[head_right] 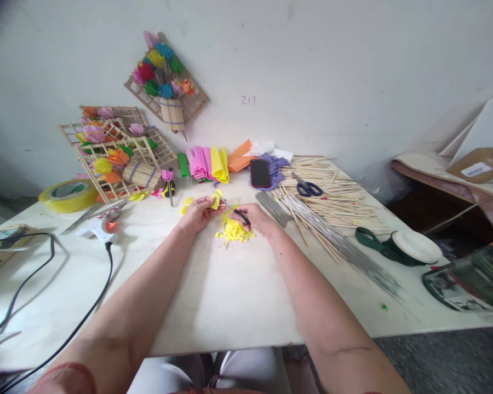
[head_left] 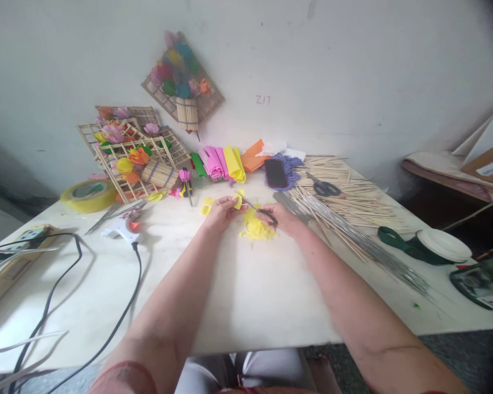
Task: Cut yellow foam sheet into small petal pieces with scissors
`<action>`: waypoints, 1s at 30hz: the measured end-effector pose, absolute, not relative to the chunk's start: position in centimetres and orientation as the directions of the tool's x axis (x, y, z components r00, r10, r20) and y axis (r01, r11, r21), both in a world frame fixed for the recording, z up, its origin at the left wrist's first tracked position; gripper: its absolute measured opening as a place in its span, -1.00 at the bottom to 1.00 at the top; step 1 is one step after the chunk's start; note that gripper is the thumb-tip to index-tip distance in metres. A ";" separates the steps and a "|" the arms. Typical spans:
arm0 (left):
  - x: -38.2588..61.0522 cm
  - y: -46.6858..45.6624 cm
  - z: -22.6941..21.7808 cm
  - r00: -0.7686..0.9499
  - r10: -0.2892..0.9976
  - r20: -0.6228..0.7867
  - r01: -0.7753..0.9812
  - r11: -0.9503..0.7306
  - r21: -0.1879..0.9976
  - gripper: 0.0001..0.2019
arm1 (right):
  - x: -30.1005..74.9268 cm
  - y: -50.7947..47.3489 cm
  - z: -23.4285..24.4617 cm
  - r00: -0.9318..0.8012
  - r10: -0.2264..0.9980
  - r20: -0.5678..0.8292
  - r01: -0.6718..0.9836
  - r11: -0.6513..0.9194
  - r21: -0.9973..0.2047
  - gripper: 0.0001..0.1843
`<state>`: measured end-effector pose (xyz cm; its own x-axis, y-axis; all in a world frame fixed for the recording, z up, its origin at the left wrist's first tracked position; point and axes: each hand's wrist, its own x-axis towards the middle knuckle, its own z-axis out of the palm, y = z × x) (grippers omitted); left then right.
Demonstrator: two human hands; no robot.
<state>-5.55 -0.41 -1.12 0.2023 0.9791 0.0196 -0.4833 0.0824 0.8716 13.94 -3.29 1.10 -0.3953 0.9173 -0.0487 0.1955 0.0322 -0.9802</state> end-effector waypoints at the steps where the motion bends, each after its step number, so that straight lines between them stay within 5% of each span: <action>1: -5.5 -0.4 -1.1 0.196 0.981 0.014 -0.487 0.085 0.869 -0.87 | 13.9 -3.3 1.1 -0.393 0.918 -0.051 0.195 0.029 -0.980 -0.71; 30: -5.8 -0.1 -1.5 0.230 0.972 0.047 -0.520 0.082 0.850 -0.85 | 13.8 -3.2 0.2 -0.425 0.905 -0.004 0.107 0.046 -0.993 -0.68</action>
